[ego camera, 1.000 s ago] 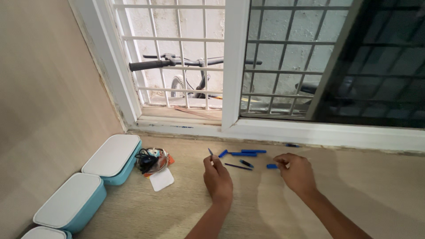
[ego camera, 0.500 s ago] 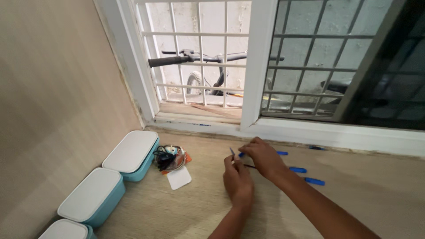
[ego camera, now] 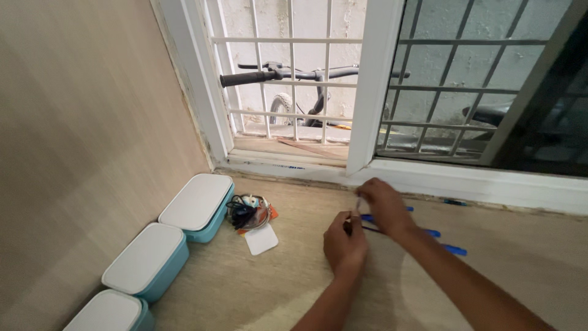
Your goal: The person sorts various pens and markers by color and type on a wooden surface, assembling and disassembling several individual pens during the process.
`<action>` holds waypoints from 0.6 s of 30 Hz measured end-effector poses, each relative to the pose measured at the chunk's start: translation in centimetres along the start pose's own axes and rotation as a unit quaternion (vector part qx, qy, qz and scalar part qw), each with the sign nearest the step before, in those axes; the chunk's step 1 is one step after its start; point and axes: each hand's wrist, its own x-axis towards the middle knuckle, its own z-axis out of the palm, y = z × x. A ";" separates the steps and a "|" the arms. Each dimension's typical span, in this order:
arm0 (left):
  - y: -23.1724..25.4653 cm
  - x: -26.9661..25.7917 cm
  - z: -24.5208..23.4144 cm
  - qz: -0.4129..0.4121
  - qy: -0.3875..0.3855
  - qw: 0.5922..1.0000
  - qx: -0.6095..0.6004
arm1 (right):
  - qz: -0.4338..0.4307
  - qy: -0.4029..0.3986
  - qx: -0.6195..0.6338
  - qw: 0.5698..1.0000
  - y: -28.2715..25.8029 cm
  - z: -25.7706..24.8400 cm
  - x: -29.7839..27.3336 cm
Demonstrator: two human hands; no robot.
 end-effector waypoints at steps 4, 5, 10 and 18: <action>1.1 -0.6 -1.0 0.057 -0.073 0.995 0.038 | 0.191 -0.035 0.145 0.970 1.8 -3.8 -1.6; 1.3 -1.0 -1.2 0.061 -0.103 0.992 0.034 | 0.193 -0.049 0.157 0.967 2.1 -5.0 -2.0; 1.9 -1.0 -1.0 0.021 -0.169 0.975 -0.143 | 0.231 -0.105 0.246 0.936 0.5 -10.0 -4.4; 2.7 -2.0 0.1 0.130 -0.183 0.967 -0.122 | 0.146 -0.032 0.225 0.963 -3.7 -15.1 -6.2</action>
